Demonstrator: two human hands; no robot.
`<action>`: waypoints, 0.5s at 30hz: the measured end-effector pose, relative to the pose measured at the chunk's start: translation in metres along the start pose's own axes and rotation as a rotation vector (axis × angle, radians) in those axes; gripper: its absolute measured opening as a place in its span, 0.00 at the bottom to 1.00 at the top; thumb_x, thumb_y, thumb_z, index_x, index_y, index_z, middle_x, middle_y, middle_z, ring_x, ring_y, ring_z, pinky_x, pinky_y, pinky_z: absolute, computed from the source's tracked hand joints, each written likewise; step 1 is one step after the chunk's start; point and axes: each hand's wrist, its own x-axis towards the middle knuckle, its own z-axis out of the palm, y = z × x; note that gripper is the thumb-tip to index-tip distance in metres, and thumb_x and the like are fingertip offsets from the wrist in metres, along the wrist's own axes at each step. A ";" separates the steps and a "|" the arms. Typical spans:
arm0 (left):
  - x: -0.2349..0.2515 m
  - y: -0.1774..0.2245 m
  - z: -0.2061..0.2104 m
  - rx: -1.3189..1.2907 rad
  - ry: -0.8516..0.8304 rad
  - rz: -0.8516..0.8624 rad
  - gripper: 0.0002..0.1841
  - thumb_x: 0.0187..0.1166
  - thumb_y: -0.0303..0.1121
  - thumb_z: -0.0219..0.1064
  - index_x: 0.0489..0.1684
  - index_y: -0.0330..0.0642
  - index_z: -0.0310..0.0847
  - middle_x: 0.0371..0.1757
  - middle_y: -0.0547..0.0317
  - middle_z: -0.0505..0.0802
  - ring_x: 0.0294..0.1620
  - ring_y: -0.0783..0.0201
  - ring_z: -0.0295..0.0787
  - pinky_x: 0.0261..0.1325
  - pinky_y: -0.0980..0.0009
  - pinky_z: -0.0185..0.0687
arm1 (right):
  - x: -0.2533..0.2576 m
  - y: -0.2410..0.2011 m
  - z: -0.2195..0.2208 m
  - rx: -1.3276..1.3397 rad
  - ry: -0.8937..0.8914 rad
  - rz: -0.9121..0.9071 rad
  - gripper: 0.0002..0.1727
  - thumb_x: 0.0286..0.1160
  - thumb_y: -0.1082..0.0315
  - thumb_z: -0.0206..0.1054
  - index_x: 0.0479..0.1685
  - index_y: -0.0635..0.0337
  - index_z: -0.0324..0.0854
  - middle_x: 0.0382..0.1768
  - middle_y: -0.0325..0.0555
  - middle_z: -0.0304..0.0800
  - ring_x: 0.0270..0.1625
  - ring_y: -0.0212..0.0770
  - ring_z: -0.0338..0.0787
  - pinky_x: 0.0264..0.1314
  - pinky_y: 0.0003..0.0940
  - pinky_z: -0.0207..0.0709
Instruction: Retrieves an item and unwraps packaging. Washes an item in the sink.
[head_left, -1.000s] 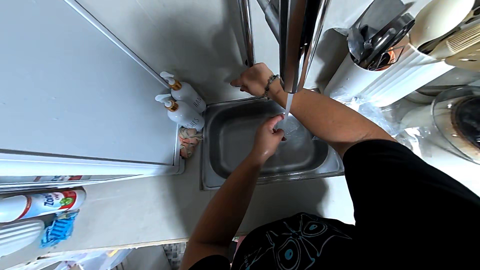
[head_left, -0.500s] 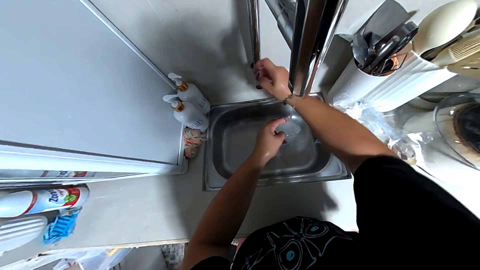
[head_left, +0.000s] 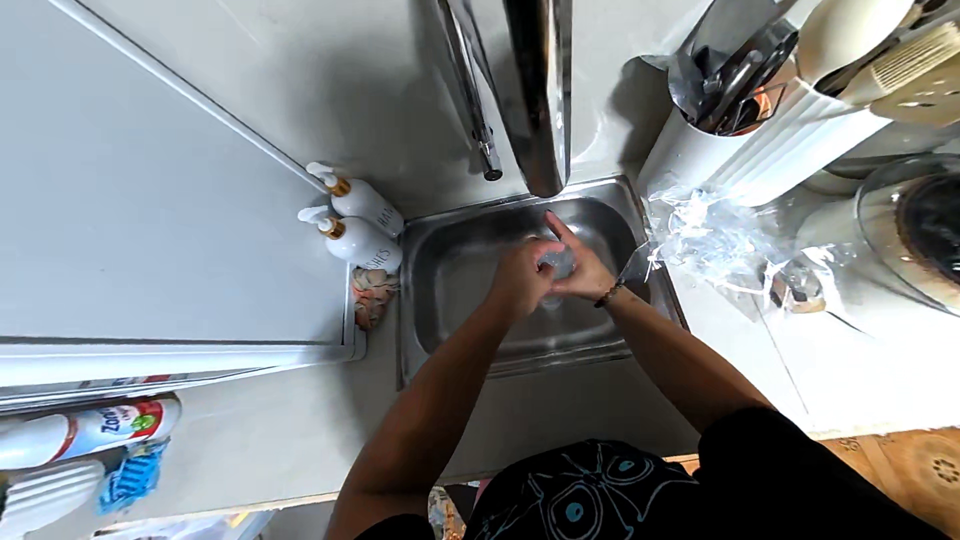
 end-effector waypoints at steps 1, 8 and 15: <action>0.000 0.001 0.000 0.035 -0.006 0.033 0.20 0.78 0.18 0.60 0.67 0.38 0.86 0.66 0.45 0.90 0.49 0.55 0.90 0.52 0.57 0.85 | 0.001 0.002 0.001 0.011 0.013 -0.045 0.74 0.35 0.60 0.93 0.95 0.61 0.48 0.92 0.55 0.58 0.90 0.42 0.65 0.89 0.40 0.64; 0.005 0.003 -0.003 0.131 -0.081 0.158 0.13 0.78 0.17 0.62 0.51 0.34 0.92 0.58 0.44 0.94 0.57 0.53 0.92 0.63 0.57 0.84 | -0.003 -0.008 0.004 -0.084 0.002 -0.124 0.31 0.60 0.74 0.77 0.69 0.72 0.82 0.72 0.57 0.86 0.82 0.49 0.78 0.90 0.44 0.63; 0.015 -0.045 -0.003 -0.351 0.246 -0.003 0.19 0.77 0.25 0.63 0.67 0.38 0.78 0.69 0.49 0.86 0.45 0.61 0.90 0.46 0.62 0.88 | 0.004 -0.018 0.007 -0.124 0.018 0.025 0.17 0.85 0.74 0.55 0.60 0.73 0.87 0.68 0.62 0.87 0.77 0.51 0.82 0.85 0.44 0.68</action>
